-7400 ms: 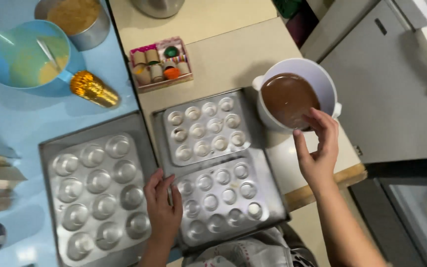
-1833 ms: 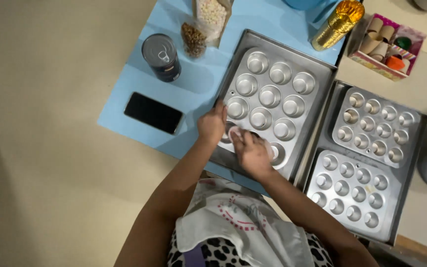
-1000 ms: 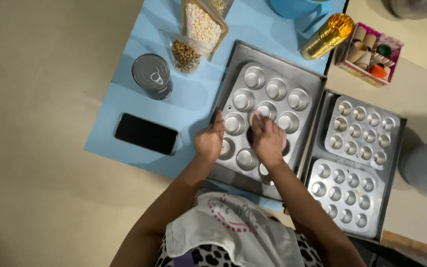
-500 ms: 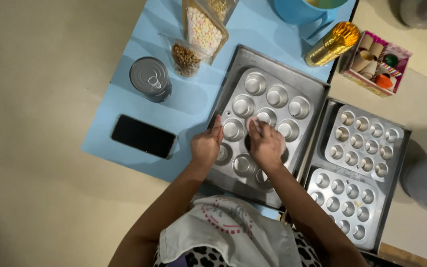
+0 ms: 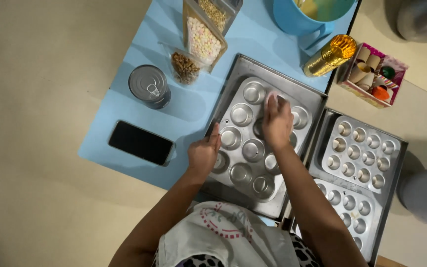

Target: Placing cupcake liners into a muffin tin and pouring chocolate batter into them.

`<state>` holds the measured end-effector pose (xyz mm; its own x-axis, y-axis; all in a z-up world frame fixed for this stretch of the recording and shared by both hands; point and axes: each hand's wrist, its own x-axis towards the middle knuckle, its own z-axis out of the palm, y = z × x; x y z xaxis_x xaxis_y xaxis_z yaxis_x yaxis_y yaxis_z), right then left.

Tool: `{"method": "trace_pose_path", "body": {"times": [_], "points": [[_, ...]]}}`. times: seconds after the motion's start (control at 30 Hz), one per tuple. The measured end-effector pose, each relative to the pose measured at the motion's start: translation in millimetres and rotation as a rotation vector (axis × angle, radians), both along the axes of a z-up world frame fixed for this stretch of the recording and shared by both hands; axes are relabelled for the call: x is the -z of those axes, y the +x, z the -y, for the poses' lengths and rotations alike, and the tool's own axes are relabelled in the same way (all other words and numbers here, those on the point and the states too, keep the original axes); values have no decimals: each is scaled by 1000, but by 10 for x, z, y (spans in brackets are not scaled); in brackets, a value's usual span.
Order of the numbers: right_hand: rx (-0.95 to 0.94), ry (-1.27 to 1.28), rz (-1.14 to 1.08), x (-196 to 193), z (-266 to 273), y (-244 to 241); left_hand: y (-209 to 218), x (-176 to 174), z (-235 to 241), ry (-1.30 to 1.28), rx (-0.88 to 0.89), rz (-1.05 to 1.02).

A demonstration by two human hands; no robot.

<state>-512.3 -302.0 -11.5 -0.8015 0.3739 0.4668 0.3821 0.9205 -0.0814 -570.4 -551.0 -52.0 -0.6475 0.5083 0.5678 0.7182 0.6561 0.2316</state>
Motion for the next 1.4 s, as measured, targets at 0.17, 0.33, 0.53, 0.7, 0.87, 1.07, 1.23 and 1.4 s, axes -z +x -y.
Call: {"method": "trace_pose_path", "body": {"times": [0.17,0.33,0.53,0.7,0.87,1.07,1.23,1.4], "points": [[-118,5,71,188,-84,-640,-20,-21,-20,0,4,15],[-290,26,148,114,-115,-528,3,-73,-18,5,-13,56],[-135,267,602,461,-324,-774,5,9,-59,14,-36,36],[-14,-660,620,-244,-297,-904,13,47,-44,15,-45,15],[-64,-499,346,-408,305,-441,-10,-87,-23,43,-37,53],[-202,120,482,141,559,-300,5,12,-61,70,-40,24],[-135,98,943,-211,609,-436,4,92,-55,65,-44,7],[-48,2,861,511,350,-540,24,272,-112,57,-68,20]]}}
